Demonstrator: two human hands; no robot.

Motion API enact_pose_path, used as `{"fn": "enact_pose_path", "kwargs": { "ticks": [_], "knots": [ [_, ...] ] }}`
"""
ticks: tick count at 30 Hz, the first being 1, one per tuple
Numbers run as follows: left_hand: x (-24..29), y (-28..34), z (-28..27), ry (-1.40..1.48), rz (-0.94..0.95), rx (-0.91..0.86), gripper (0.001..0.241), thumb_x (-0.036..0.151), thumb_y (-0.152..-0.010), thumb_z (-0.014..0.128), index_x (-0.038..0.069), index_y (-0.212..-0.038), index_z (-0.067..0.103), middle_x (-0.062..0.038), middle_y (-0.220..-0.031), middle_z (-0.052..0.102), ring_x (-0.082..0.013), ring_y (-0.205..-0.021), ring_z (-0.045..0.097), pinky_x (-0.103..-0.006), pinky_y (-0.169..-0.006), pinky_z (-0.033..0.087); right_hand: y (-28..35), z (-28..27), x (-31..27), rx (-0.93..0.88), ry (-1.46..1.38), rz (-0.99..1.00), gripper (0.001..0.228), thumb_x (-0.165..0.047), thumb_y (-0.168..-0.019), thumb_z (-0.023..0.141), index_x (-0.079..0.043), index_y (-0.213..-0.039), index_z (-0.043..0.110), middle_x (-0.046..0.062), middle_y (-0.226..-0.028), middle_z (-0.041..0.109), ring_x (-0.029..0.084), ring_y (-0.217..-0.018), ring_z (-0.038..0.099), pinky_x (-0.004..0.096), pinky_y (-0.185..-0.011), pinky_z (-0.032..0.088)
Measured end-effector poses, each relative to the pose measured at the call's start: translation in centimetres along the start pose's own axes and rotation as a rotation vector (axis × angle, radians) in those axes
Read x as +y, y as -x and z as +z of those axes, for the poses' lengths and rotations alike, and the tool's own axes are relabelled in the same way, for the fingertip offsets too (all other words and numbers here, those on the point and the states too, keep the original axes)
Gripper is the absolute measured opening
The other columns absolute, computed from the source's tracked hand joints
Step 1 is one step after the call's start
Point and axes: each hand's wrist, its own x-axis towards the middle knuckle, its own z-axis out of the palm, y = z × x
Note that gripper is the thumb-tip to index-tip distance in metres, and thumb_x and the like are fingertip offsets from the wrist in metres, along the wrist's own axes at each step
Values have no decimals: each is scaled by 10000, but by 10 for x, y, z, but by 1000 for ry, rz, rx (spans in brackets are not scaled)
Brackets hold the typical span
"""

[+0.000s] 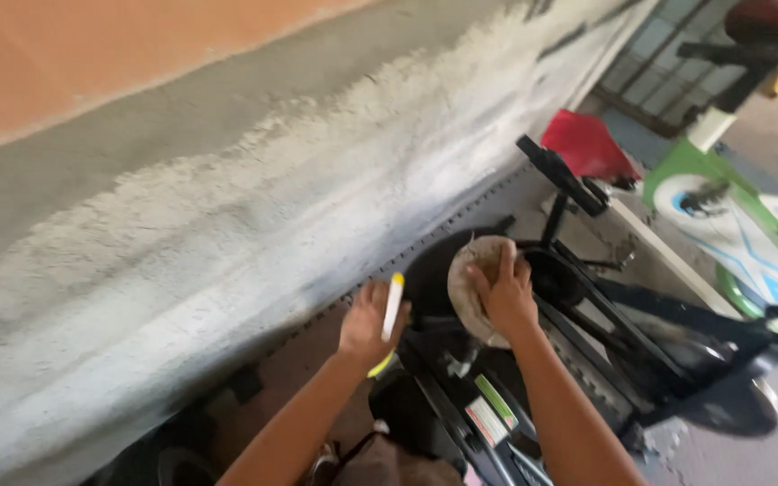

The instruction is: Wiping down several gym machines including an elliptical and a stationary bike using cleaning spray and a cloth.

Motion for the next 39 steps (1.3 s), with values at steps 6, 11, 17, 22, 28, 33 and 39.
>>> {"fn": "enact_pose_path", "kwargs": {
  "ticks": [6, 11, 17, 22, 28, 33, 39],
  "knots": [
    [-16, -17, 45, -199, -107, 27, 663, 365, -937, 679, -90, -1350, 430, -316, -1307, 487, -508, -1162, 534, -511, -924, 496, 79, -47, 0, -280, 29, 145, 962, -745, -852, 544, -103, -1542, 354, 237, -1288, 586, 417, -1130, 633, 512, -854, 565],
    [1, -23, 38, -131, -430, -146, 743, 425, -929, 651, -15, -1438, 334, -249, -1395, 462, -451, -1229, 537, -474, -983, 500, 74, -64, -22, -195, 79, 192, 744, -716, -886, 540, -50, -1217, 572, 204, -1121, 659, 383, -1068, 671, 482, -845, 580],
    [-25, -17, 55, -169, -378, -63, 807, 390, -919, 683, -34, -1469, 273, -285, -1409, 403, -477, -1262, 478, -479, -1029, 444, 20, -36, -25, -327, -104, 305, 714, -665, -1039, 404, 11, -1192, 580, 270, -1203, 683, 439, -1120, 686, 506, -949, 569],
    [-15, -18, 51, -168, -380, -57, 763, 363, -938, 671, -11, -1481, 287, -279, -1419, 424, -492, -1298, 464, -484, -1034, 460, -14, -11, -21, -234, -421, 376, 804, -622, -991, 428, 48, -1434, 393, 337, -1401, 511, 491, -1263, 546, 547, -1003, 503],
    [-33, -17, 56, -140, -403, -28, 785, 389, -937, 693, -2, -1479, 282, -308, -1408, 433, -517, -1269, 490, -514, -1020, 473, 16, -35, -14, -189, -208, 16, 944, -650, -1000, 490, -20, -1603, 129, 445, -1522, 290, 566, -1356, 398, 548, -1003, 484],
    [-26, -20, 54, -87, -392, -4, 799, 398, -939, 695, -11, -1486, 279, -324, -1428, 428, -533, -1252, 504, -524, -999, 488, 62, -79, -6, -433, -5, -99, 1187, -702, -816, 628, -55, -1670, 117, 276, -1356, 553, 409, -1236, 615, 447, -1016, 553],
    [-55, -16, 67, -87, -338, -7, 812, 358, -919, 689, -22, -1499, 265, -336, -1434, 414, -526, -1250, 520, -518, -1018, 494, 44, -52, 24, -537, -13, 45, 1079, -593, -672, 829, 57, -1439, 437, 270, -1307, 640, 380, -1184, 683, 429, -972, 581]
  ]
}}
